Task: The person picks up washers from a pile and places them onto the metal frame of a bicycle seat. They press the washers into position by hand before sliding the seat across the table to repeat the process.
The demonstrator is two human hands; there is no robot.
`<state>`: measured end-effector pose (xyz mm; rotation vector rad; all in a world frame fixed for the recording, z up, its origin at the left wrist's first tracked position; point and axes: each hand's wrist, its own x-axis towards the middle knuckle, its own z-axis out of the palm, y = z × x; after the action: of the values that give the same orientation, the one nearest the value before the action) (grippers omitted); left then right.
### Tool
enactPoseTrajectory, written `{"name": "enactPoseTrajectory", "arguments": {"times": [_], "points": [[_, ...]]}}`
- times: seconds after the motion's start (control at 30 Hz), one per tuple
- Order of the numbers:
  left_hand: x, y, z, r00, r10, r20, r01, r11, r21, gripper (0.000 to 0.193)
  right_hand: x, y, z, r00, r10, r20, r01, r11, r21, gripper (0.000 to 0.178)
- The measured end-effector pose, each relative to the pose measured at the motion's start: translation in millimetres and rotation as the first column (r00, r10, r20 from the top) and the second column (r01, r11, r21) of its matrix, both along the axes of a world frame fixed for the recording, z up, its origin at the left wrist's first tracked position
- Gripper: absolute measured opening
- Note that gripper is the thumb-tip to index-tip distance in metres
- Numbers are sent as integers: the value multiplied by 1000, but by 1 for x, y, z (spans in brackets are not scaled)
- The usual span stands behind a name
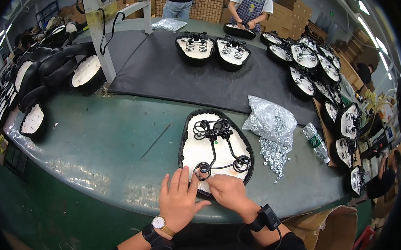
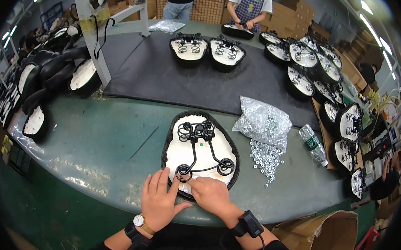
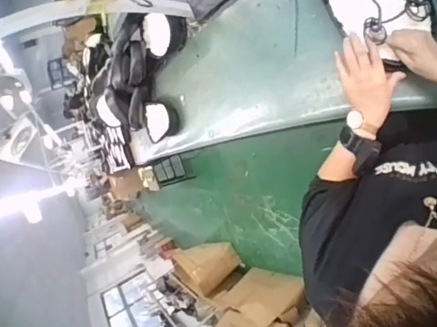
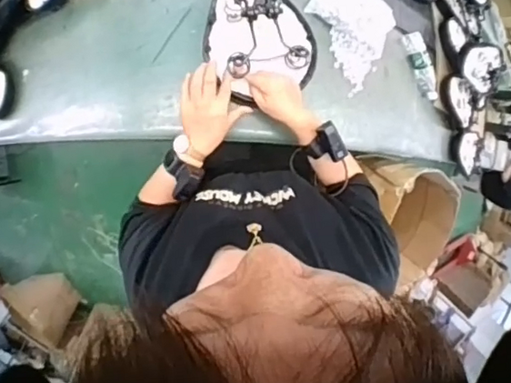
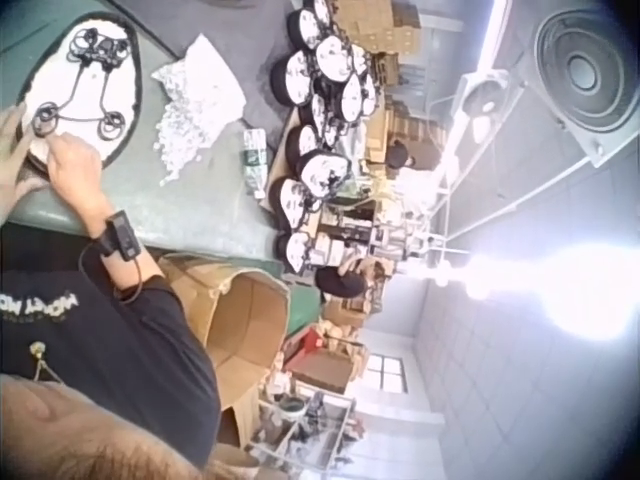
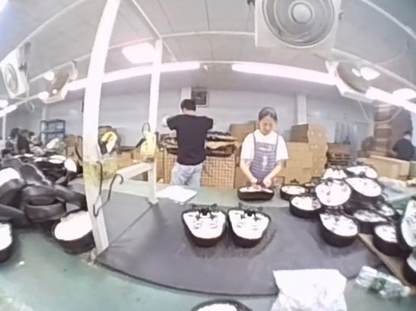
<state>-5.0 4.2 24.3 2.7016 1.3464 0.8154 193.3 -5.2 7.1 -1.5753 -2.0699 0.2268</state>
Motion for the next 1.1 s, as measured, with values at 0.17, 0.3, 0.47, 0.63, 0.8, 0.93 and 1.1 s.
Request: {"name": "enactPoseTrajectory", "arguments": {"times": [0.17,0.3,0.47,0.63,0.8,0.93,1.1], "points": [[5,3,17,965,-83,-247,83,996,-10,80,-2,-2,4,1000,15,-1,-15,999,-41,25],[5,10,14,982,-117,-148,116,993,-17,76,-2,-2,-3,1000,16,1,-16,1000,16,20],[11,4,16,995,-57,-76,59,998,23,69,-5,-6,0,1000,4,24,-6,998,64,19],[14,6,14,990,-70,-121,70,998,3,66,-8,-5,-7,997,-74,-25,77,982,174,20],[14,4,13,990,-73,-117,74,997,1,66,-6,1,-2,999,-28,30,27,998,55,17],[17,5,8,990,-39,-137,41,999,7,68,-5,2,-2,997,14,-73,-9,998,63,8],[18,8,4,992,-33,-120,31,999,-24,72,-5,0,-2,998,-8,-57,12,997,77,8]]}}
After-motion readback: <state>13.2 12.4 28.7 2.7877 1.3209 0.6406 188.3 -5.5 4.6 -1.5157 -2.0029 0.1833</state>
